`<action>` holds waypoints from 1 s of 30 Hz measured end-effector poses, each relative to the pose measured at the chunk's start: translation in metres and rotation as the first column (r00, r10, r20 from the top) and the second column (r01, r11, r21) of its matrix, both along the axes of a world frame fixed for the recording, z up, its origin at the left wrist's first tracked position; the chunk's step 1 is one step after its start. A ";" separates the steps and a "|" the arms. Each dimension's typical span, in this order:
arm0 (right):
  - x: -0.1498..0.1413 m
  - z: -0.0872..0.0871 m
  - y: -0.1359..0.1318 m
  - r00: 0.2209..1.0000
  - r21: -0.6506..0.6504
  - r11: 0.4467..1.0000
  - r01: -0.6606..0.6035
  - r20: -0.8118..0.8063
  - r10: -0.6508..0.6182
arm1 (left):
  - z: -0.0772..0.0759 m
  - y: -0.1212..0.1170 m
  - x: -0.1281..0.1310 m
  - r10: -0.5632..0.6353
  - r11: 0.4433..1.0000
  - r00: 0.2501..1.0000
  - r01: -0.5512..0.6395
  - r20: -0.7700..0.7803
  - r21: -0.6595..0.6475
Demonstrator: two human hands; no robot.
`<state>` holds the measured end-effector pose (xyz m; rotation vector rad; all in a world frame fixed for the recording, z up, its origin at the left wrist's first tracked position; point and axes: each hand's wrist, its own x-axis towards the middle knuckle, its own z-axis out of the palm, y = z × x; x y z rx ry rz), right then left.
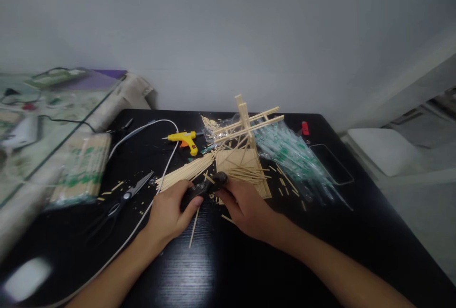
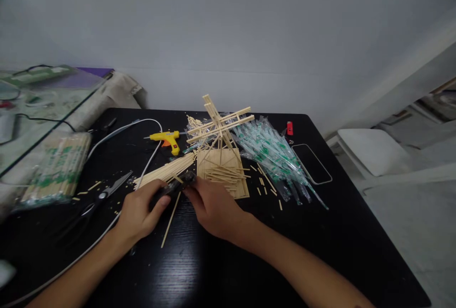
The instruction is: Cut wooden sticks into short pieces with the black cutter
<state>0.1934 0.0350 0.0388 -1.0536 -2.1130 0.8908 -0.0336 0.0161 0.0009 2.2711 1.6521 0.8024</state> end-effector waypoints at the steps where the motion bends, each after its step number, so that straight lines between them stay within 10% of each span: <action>1: -0.001 0.002 -0.001 1.000 -0.026 1.000 -0.005 -0.025 0.004 | -0.001 0.000 0.000 -0.012 1.000 1.000 0.012 0.008 -0.003; 8: -0.002 0.011 -0.004 0.987 -0.170 0.983 -0.062 -0.157 0.035 | -0.002 0.000 -0.001 -0.024 1.000 0.998 0.024 0.051 -0.005; 22: 0.006 0.000 0.000 1.000 0.111 0.994 0.015 -0.007 -0.014 | 0.000 0.002 0.000 -0.003 1.000 0.996 0.006 0.093 -0.031; 30: 0.012 0.015 0.005 0.989 -0.099 0.988 -0.122 -0.089 0.114 | 0.001 0.002 -0.003 -0.067 0.996 0.987 0.076 0.149 -0.053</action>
